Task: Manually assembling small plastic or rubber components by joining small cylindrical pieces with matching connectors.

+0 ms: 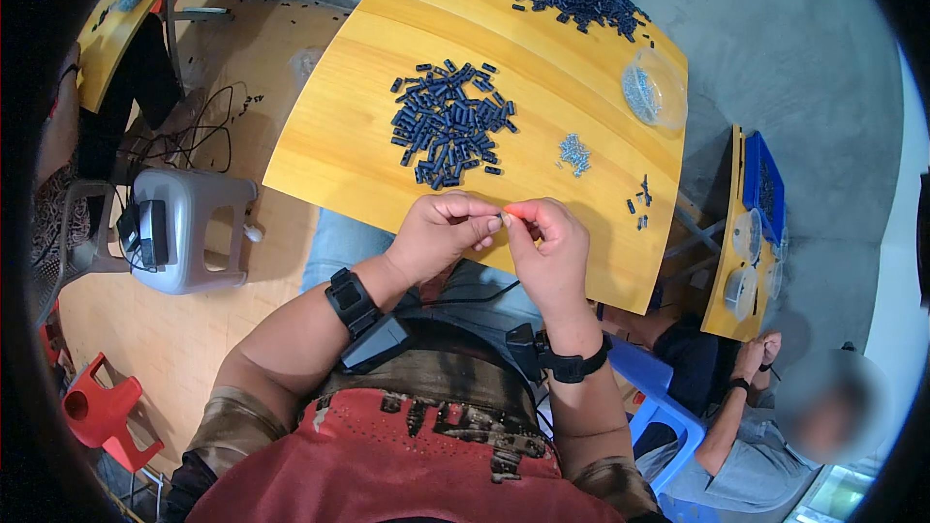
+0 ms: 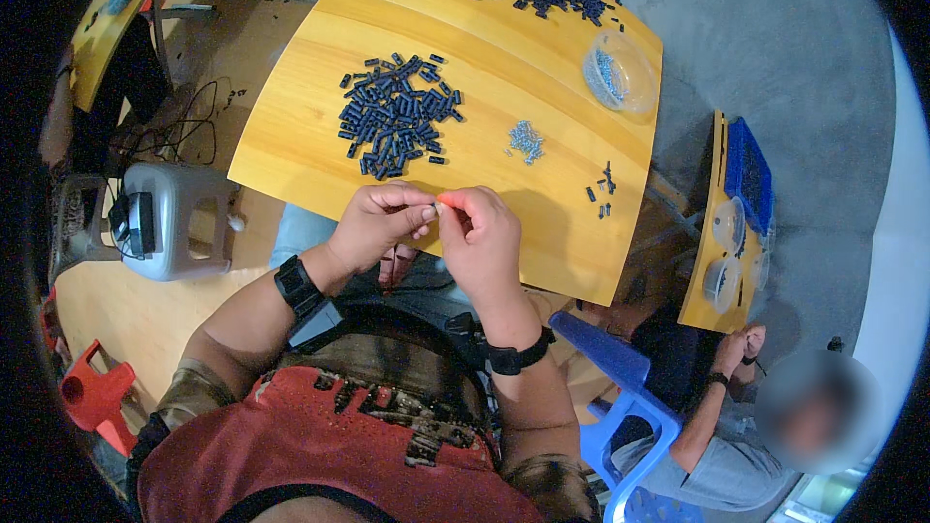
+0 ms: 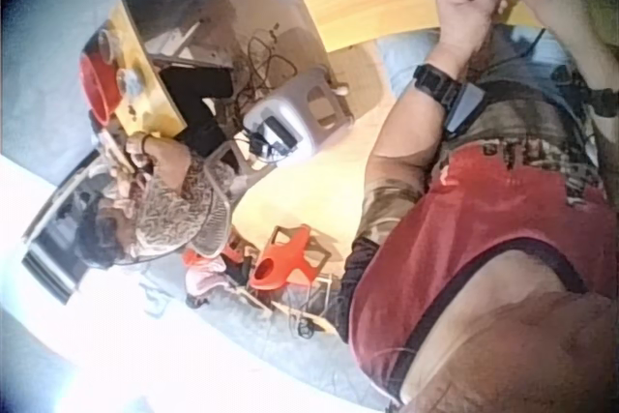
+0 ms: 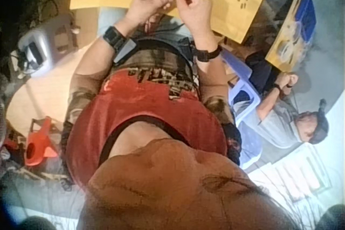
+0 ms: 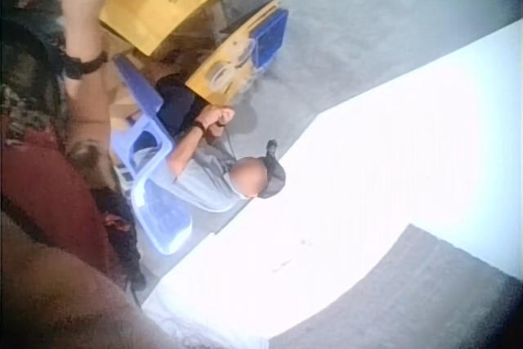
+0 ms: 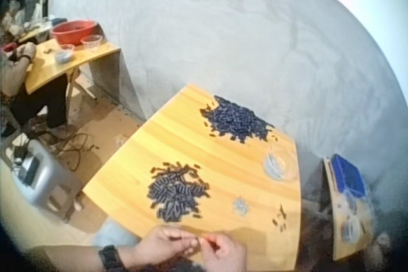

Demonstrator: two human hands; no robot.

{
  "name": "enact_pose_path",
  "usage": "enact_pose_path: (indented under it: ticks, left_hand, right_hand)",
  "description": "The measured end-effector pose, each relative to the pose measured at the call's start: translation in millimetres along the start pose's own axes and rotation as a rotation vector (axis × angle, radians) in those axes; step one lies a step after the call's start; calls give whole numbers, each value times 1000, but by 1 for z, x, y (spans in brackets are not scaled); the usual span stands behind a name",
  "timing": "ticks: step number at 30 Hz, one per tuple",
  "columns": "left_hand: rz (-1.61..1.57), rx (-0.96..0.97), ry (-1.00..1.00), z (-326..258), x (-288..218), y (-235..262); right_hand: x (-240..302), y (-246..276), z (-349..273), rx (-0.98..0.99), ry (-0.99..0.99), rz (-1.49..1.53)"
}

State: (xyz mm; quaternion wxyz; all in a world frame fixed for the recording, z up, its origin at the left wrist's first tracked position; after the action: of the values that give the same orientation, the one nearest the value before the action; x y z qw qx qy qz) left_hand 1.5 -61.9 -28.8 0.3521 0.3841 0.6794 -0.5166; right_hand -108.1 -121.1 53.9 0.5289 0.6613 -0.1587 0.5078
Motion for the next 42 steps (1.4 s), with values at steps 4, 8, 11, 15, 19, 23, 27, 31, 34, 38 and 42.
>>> enact_pose_path:
  ticks: [4, 8, 11, 15, 19, 23, 27, 31, 34, 38, 42]
  left_hand:
    - [-51, -6, 60, -4, -4, 2]
    - [-73, -19, 147, -6, -10, -4]
    - [-84, -43, 145, -4, -9, -6]
    - [-117, 10, 199, -6, -12, -9]
    - [-107, -37, 191, -9, -19, -14]
    - [-56, 0, 201, -7, -8, -8]
    - [-53, -42, 191, -7, 2, -3]
    - [-81, -61, 267, -10, 2, -9]
    - [-54, -43, 215, -9, -2, -9]
    - [-70, -87, 280, -10, 3, -9]
    - [25, -95, 229, -10, 7, -8]
  right_hand:
    - [4, -4, -7, -3, 164, 0]
    - [11, -7, -15, 60, 253, -51]
    - [9, -10, -15, 41, 257, -137]
    - [11, -5, -12, 1, 183, -78]
    - [13, -2, -12, -40, 203, -54]
    - [9, 0, -15, -44, 262, -83]
    - [6, 4, -16, -58, 226, -70]
    - [6, 8, -17, -51, 264, -82]
    - [5, 7, -19, -45, 280, -89]
    - [8, 6, -21, -65, 332, -123]
    - [11, 5, -22, -28, 374, -176]
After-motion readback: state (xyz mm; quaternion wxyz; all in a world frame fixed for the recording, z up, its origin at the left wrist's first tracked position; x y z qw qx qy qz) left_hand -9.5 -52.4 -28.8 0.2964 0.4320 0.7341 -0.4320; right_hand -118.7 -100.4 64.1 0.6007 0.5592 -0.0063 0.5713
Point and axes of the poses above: each hand's wrist, its own z-axis towards the middle knuckle, its own y-axis out of the back of the hand, x = y × z, the point moved 6 cm from there along z, towards the middle knuckle, and after that the axes turned 5 degrees about z, right-handed, at the moved point
